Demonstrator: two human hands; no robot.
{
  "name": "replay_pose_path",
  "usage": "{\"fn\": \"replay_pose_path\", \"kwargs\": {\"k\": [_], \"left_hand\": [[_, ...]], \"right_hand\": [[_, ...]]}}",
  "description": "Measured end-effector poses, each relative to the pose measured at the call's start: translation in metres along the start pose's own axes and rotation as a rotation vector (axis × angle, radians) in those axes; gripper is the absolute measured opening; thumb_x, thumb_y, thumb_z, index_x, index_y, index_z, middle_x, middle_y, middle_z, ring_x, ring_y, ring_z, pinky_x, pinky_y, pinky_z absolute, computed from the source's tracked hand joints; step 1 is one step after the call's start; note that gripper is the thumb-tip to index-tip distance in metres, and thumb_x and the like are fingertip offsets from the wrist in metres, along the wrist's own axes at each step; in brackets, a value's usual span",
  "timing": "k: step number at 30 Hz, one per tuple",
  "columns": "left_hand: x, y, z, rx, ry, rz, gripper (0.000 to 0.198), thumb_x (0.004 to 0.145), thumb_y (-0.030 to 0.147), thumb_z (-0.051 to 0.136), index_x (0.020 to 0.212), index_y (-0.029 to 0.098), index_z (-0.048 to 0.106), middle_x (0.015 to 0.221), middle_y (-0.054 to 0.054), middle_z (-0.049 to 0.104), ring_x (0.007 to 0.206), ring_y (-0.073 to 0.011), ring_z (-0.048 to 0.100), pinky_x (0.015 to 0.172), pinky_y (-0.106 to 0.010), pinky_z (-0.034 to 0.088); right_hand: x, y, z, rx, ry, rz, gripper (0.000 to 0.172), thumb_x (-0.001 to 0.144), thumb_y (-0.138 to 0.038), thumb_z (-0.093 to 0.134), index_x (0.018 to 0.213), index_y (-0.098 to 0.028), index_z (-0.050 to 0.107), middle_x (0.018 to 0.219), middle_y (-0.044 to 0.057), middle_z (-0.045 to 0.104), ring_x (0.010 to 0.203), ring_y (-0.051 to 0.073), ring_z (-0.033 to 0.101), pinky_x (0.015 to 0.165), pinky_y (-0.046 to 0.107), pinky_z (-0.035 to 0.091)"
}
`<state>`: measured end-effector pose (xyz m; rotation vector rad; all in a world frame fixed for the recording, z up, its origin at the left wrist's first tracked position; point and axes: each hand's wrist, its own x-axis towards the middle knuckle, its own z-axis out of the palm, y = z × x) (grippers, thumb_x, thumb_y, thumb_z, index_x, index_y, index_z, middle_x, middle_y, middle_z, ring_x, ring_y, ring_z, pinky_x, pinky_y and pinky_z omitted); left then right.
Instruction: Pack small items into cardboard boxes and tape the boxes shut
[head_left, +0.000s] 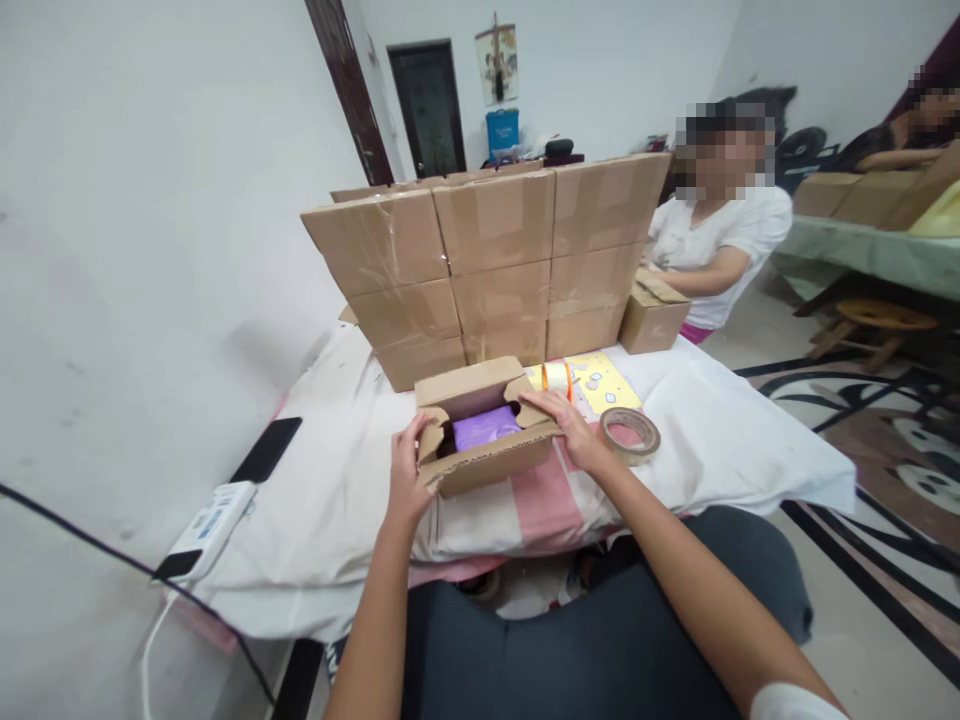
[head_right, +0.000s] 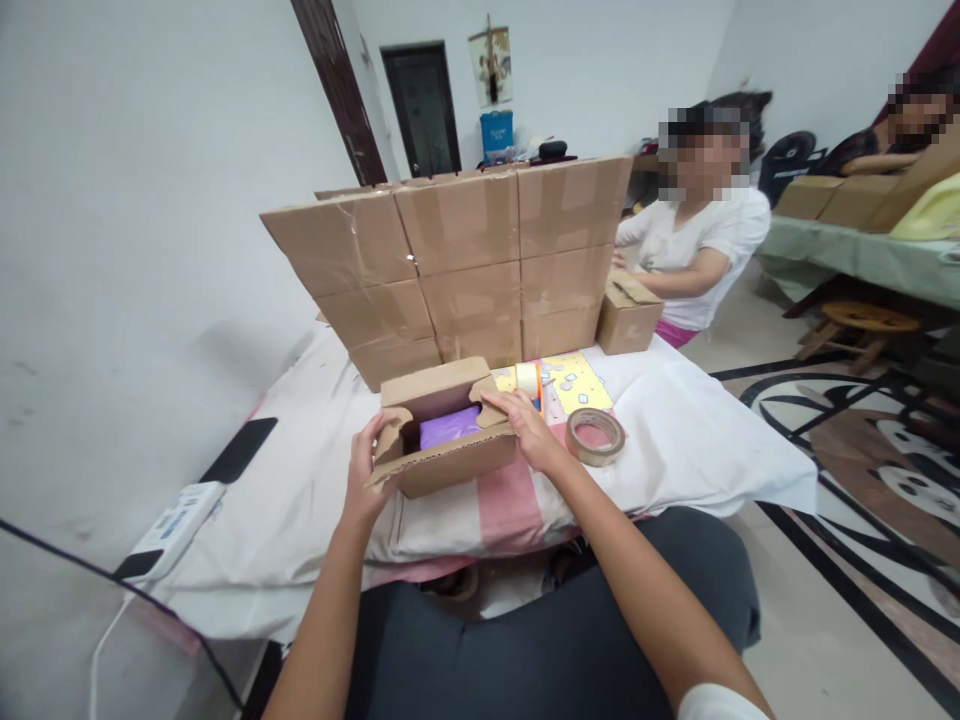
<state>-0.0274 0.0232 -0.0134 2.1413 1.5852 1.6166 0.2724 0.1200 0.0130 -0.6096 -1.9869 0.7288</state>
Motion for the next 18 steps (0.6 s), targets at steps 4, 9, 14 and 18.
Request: {"fn": "replay_pose_path", "kwargs": {"k": [4,9,14,18], "left_hand": [[0.0,0.006,0.003,-0.104,0.036,-0.123,0.07,0.091,0.057,0.058,0.149,0.021,0.041,0.138,-0.016,0.059,0.131,-0.0318,0.053,0.109,-0.049,0.041],[0.005,0.018,0.01,-0.272,0.104,-0.385,0.057,0.094,0.034,0.055,0.148,0.024,0.039,0.146,-0.013,0.057,0.14,-0.0279,0.049,0.114,-0.047,0.039],[0.008,0.023,0.012,-0.261,0.114,-0.443,0.06,0.092,0.027,0.051,0.152,0.027,0.038,0.161,-0.008,0.041,0.147,-0.0257,0.04,0.117,-0.042,0.038],[0.007,0.021,0.013,-0.254,0.096,-0.424,0.063,0.092,0.025,0.052,0.153,0.03,0.038,0.164,-0.004,0.036,0.15,-0.0259,0.035,0.121,-0.043,0.032]], "right_hand": [[0.002,-0.002,-0.001,0.016,0.002,0.022,0.066,0.102,-0.064,0.016,0.14,-0.031,0.06,0.135,0.007,0.065,0.13,0.029,0.054,0.117,0.054,0.033],[0.012,0.007,0.001,0.105,0.168,0.255,0.067,0.097,-0.067,0.035,0.152,-0.03,0.044,0.156,0.008,0.046,0.141,0.028,0.044,0.119,0.049,0.032],[0.021,0.022,0.007,0.379,0.121,0.342,0.067,0.096,-0.06,0.04,0.156,-0.032,0.034,0.156,0.008,0.046,0.14,0.027,0.045,0.112,0.048,0.041],[0.021,0.022,0.004,0.336,0.166,0.288,0.067,0.087,-0.049,0.059,0.149,-0.029,0.045,0.143,0.009,0.053,0.128,0.026,0.052,0.104,0.042,0.048]]}}
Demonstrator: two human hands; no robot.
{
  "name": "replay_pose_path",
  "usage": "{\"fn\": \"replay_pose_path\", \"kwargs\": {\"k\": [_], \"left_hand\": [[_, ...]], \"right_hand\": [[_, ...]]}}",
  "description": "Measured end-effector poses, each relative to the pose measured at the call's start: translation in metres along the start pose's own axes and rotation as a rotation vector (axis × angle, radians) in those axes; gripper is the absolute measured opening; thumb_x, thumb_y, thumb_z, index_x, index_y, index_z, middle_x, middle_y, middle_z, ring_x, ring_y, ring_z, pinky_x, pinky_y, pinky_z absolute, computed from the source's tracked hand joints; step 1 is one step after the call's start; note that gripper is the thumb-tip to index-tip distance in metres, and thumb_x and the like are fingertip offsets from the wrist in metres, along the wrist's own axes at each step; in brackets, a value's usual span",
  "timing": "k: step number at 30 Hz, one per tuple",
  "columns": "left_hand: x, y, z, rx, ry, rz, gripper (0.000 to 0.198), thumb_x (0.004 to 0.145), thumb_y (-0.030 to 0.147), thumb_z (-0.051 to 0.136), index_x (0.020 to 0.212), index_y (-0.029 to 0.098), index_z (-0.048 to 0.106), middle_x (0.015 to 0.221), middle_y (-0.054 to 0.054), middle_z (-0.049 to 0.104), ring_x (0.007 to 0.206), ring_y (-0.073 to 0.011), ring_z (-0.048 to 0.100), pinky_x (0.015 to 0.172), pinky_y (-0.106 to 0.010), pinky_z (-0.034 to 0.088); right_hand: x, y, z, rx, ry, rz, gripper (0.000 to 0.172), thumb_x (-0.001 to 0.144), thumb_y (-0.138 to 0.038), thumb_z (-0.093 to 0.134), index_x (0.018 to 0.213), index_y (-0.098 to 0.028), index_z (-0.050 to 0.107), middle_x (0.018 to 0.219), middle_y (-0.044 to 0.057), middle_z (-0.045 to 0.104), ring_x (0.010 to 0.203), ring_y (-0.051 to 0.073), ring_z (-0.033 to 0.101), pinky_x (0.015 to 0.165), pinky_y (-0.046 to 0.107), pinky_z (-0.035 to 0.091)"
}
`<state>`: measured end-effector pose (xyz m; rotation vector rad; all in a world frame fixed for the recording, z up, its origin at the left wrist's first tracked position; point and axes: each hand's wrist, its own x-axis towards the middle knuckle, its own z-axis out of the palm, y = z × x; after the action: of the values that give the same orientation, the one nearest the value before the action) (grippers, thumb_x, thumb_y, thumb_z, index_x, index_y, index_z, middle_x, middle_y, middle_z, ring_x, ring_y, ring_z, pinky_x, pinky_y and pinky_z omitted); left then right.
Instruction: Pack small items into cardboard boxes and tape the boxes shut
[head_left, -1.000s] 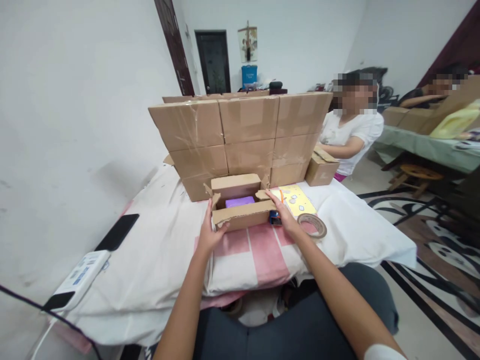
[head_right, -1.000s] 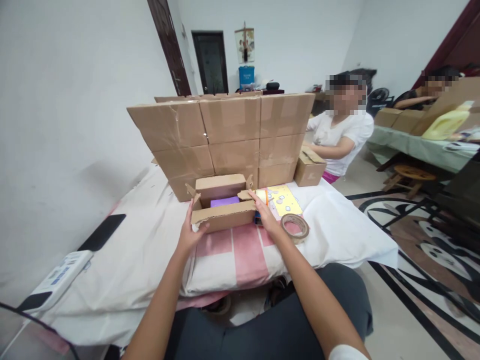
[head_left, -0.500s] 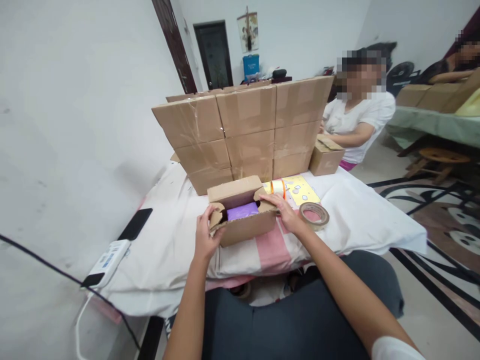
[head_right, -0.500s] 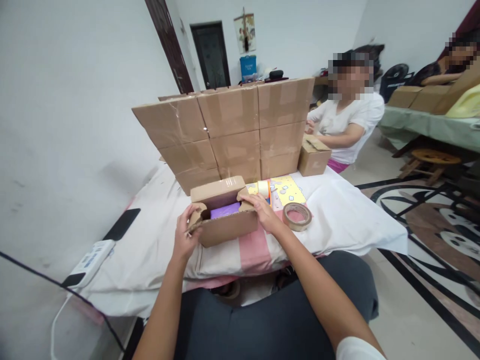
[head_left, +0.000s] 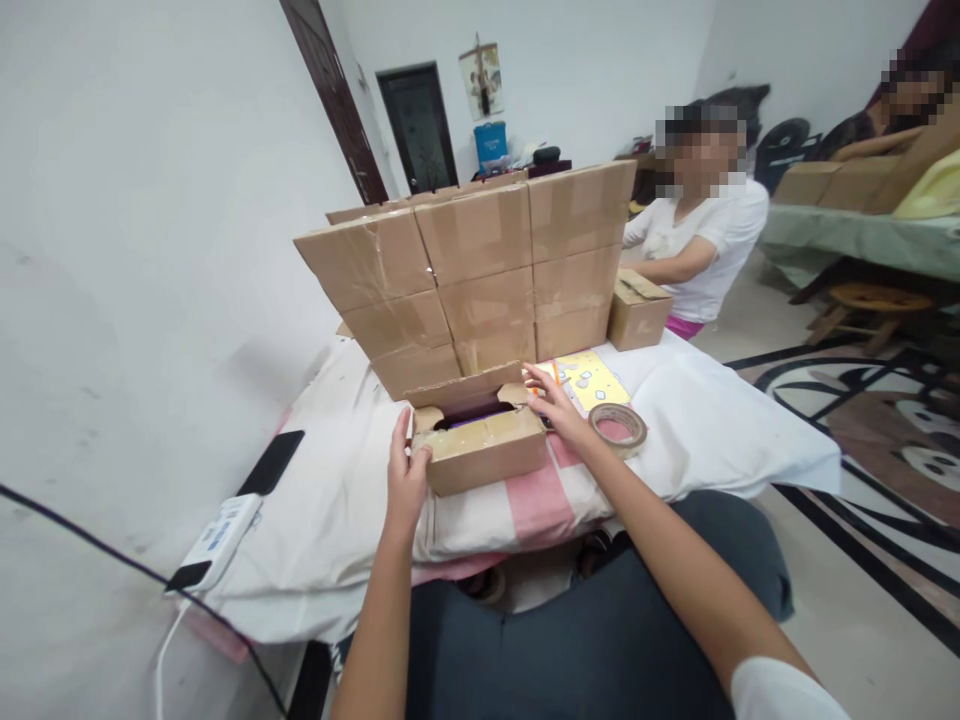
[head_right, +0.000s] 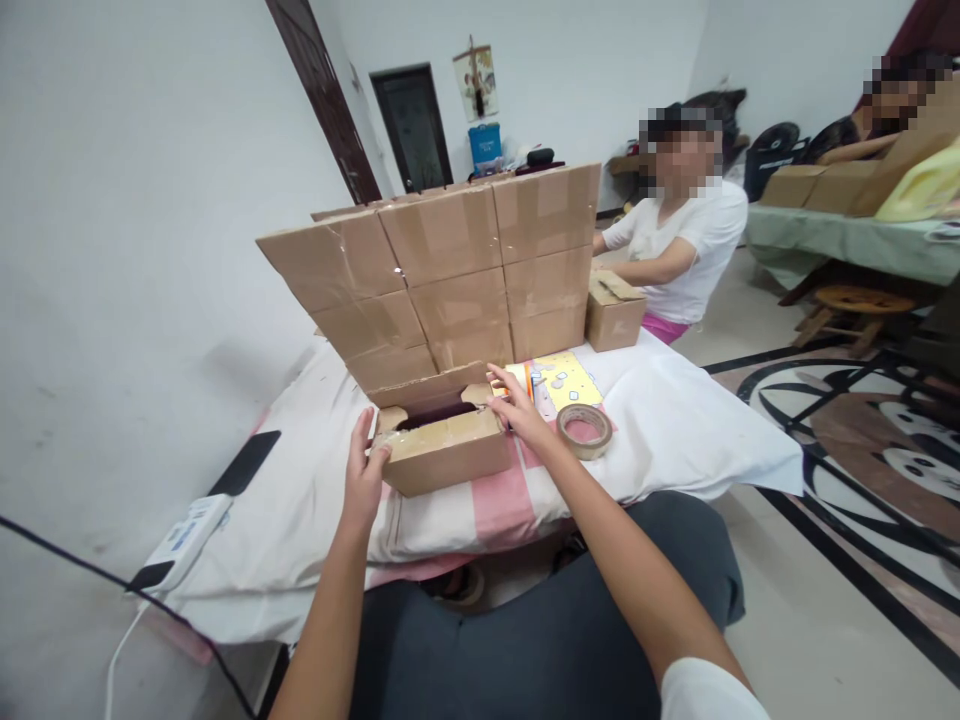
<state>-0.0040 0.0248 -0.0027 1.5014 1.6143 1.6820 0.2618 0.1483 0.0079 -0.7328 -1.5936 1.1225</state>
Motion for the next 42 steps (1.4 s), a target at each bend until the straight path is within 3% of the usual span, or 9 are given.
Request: {"fn": "replay_pose_path", "kwargs": {"k": [5,9,13,17,21,24,27,38,42], "left_hand": [[-0.001,0.004,-0.002,0.132,0.0,0.04,0.071,0.087,0.019,0.049,0.156,0.031,0.035,0.16,-0.004,0.041,0.143,-0.0253,0.042,0.118,-0.046,0.035],[0.003,0.026,-0.001,0.49,-0.025,0.207,0.068,0.084,0.014,0.05,0.149,0.031,0.046,0.148,-0.007,0.056,0.133,-0.0292,0.05,0.116,-0.055,0.03],[0.007,0.045,0.006,0.686,-0.272,0.388,0.045,0.091,0.031,0.057,0.136,0.031,0.06,0.129,-0.006,0.071,0.124,-0.0307,0.06,0.114,-0.053,0.031],[0.007,0.047,0.009,0.771,-0.318,0.46,0.05,0.083,0.05,0.071,0.128,0.029,0.068,0.13,-0.007,0.071,0.123,-0.0363,0.062,0.107,-0.051,0.038],[0.008,0.041,0.007,0.762,-0.295,0.506,0.049,0.084,0.047,0.071,0.129,0.032,0.067,0.13,-0.005,0.071,0.123,-0.0363,0.062,0.104,-0.049,0.04],[0.009,0.037,0.005,0.763,-0.275,0.547,0.05,0.085,0.049,0.07,0.132,0.033,0.065,0.131,-0.004,0.07,0.122,-0.0359,0.062,0.103,-0.048,0.041],[0.009,0.032,0.005,0.789,-0.269,0.591,0.052,0.086,0.05,0.07,0.135,0.035,0.062,0.132,-0.003,0.069,0.123,-0.0355,0.062,0.101,-0.047,0.04],[-0.001,0.027,0.008,0.809,-0.197,0.556,0.05,0.086,0.049,0.071,0.134,0.035,0.064,0.125,-0.002,0.073,0.125,-0.034,0.061,0.105,-0.047,0.038],[0.003,0.036,0.011,0.826,-0.164,0.507,0.045,0.087,0.05,0.07,0.129,0.035,0.066,0.122,-0.005,0.074,0.128,-0.0373,0.058,0.111,-0.054,0.031]], "right_hand": [[0.003,-0.007,-0.003,-0.136,0.005,-0.073,0.051,0.085,-0.039,0.061,0.134,-0.024,0.059,0.125,0.01,0.055,0.113,0.024,0.056,0.095,0.039,0.051],[0.002,-0.01,-0.01,-0.349,-0.077,-0.261,0.03,0.093,-0.041,0.055,0.109,-0.022,0.072,0.124,0.011,0.056,0.123,0.027,0.053,0.108,0.047,0.043],[-0.006,-0.016,-0.017,-0.543,-0.127,-0.319,0.037,0.1,-0.043,0.045,0.116,-0.026,0.073,0.139,0.011,0.055,0.131,0.029,0.049,0.115,0.053,0.035],[-0.003,-0.021,-0.043,-0.686,0.017,-0.291,0.039,0.099,-0.042,0.049,0.128,-0.026,0.069,0.142,0.01,0.056,0.132,0.029,0.05,0.115,0.052,0.036],[0.018,-0.016,-0.109,-0.825,0.29,-0.051,0.035,0.093,-0.034,0.053,0.118,-0.02,0.074,0.129,0.013,0.065,0.122,0.029,0.059,0.108,0.046,0.044],[0.035,-0.004,-0.153,-0.931,0.267,0.249,0.029,0.087,-0.026,0.057,0.106,-0.018,0.077,0.112,0.014,0.074,0.104,0.029,0.066,0.096,0.043,0.049],[0.043,0.015,-0.168,-0.931,0.195,0.322,0.021,0.081,-0.019,0.061,0.092,-0.017,0.079,0.099,0.013,0.077,0.089,0.027,0.069,0.086,0.039,0.051],[0.054,0.041,-0.096,-0.563,-0.16,0.335,0.032,0.08,-0.043,0.065,0.062,-0.017,0.063,0.057,-0.002,0.056,0.058,0.014,0.05,0.06,0.027,0.037],[0.056,0.029,-0.063,-0.555,-0.059,0.313,0.017,0.076,-0.032,0.065,0.068,-0.017,0.062,0.063,-0.001,0.058,0.063,0.015,0.053,0.063,0.027,0.039]]}}
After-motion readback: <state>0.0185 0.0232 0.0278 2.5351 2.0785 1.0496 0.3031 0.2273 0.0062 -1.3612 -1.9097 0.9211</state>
